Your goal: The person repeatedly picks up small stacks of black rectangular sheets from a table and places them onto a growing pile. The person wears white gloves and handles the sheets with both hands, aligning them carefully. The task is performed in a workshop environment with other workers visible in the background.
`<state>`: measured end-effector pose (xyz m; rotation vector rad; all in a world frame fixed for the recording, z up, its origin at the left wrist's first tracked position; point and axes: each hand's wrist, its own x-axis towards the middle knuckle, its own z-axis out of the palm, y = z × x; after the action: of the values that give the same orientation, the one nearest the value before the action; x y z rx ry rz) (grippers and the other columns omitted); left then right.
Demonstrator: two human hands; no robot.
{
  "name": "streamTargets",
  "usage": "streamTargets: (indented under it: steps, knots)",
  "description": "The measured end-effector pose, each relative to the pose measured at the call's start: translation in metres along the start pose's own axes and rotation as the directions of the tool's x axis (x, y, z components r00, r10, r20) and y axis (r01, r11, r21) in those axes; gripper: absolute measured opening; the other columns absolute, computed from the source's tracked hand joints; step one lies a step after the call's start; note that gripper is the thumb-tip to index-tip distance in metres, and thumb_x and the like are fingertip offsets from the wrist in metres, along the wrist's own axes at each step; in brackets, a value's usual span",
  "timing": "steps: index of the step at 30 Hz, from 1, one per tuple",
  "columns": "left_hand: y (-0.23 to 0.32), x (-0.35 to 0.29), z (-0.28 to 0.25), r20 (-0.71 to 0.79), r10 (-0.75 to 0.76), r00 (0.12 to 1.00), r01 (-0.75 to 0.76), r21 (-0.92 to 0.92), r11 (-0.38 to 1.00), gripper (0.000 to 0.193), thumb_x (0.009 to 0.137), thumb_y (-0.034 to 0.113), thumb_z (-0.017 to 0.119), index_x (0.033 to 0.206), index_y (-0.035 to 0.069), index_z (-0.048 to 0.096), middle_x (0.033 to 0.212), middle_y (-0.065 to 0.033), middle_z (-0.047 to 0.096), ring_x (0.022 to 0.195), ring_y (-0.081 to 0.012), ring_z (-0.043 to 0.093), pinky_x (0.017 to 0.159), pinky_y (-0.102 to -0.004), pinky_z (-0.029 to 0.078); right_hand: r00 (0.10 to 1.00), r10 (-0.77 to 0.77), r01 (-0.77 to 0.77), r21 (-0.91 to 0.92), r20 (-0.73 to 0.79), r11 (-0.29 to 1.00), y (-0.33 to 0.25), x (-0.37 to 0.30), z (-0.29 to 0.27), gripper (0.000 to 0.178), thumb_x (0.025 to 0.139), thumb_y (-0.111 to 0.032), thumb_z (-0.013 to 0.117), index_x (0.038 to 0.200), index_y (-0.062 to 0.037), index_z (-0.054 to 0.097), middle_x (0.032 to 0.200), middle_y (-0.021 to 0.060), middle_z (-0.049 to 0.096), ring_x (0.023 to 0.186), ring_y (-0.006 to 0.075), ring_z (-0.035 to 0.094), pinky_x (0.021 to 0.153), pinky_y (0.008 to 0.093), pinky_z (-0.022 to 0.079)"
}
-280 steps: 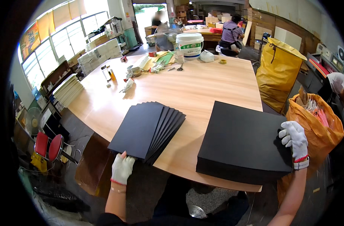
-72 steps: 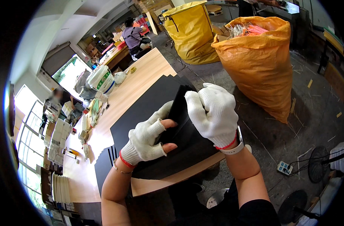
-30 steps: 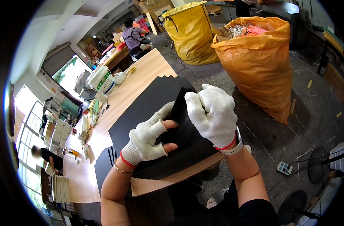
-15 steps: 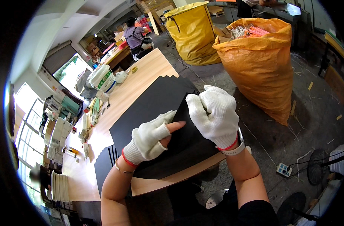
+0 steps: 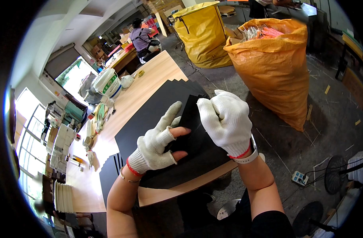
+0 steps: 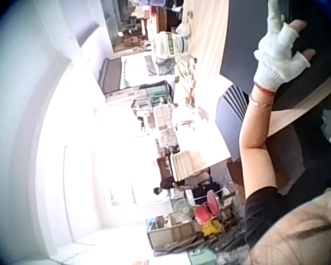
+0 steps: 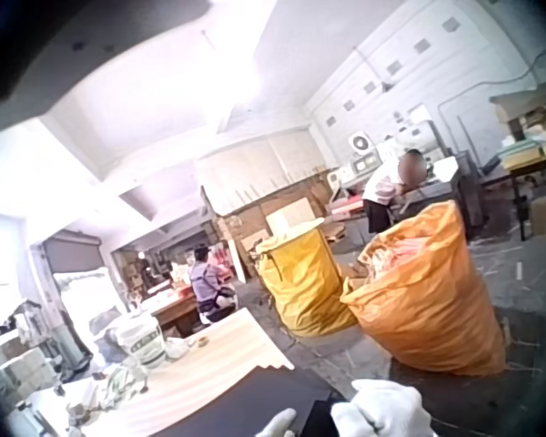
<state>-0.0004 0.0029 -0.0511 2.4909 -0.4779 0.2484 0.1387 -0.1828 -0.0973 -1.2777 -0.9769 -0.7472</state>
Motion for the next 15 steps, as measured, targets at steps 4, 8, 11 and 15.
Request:
streamTargets:
  steps: [4, 8, 11, 15]
  knots:
    - [-0.003, -0.001, -0.003, 0.055, 0.037, 0.998, -0.040, 0.059, 0.997, 0.057, 0.089, 0.005, 0.074, 0.144, 0.005, 0.060, 0.169, -0.0303, 0.029, 0.151, -0.0439, 0.042, 0.118, -0.0438, 0.045, 0.988, -0.016, 0.024, -0.052, 0.154, 0.998, 0.000, 0.004, -0.017, 0.010, 0.089, 0.006, 0.069, 0.082, 0.0007, 0.066, 0.062, 0.0094, 0.053, 0.056, 0.0276, 0.056, 0.067, 0.0412, 0.055]
    - [-0.009, -0.010, 0.002, -0.068, 0.094, 0.993, -0.093, 0.022, 0.995, 0.082, 0.095, 0.005, 0.065, 0.166, 0.001, 0.023, 0.170, -0.0317, 0.025, 0.153, -0.0425, 0.039, 0.118, -0.0451, 0.044, 0.986, 0.047, -0.077, 0.182, 0.163, 0.980, 0.014, 0.006, -0.039, 0.025, 0.105, -0.013, 0.053, 0.094, 0.0027, 0.069, 0.073, 0.0130, 0.066, 0.061, 0.0234, 0.063, 0.063, 0.0351, 0.054]
    - [-0.016, -0.011, 0.007, -0.138, 0.135, 0.981, -0.130, 0.042, 0.991, 0.104, 0.093, 0.013, 0.075, 0.169, 0.001, 0.004, 0.170, -0.0309, 0.024, 0.153, -0.0411, 0.039, 0.115, -0.0455, 0.047, 0.331, 0.631, -0.942, 0.209, 0.701, 0.262, 0.004, 0.030, -0.063, 0.055, 0.111, -0.042, 0.045, 0.099, 0.0044, 0.071, 0.075, 0.0157, 0.074, 0.048, 0.0207, 0.064, 0.047, 0.0300, 0.057]
    - [-0.005, -0.009, 0.006, -0.139, 0.104, 0.985, -0.087, 0.124, 0.988, 0.125, 0.080, 0.030, 0.092, 0.169, 0.004, 0.008, 0.168, -0.0312, 0.027, 0.147, -0.0439, 0.047, 0.108, -0.0442, 0.054, 0.001, 0.636, -0.996, 0.060, 0.771, -0.071, 0.053, 0.060, -0.034, 0.051, 0.104, -0.047, 0.062, 0.099, 0.0022, 0.071, 0.071, 0.0095, 0.073, 0.050, 0.0176, 0.065, 0.047, 0.0275, 0.056]
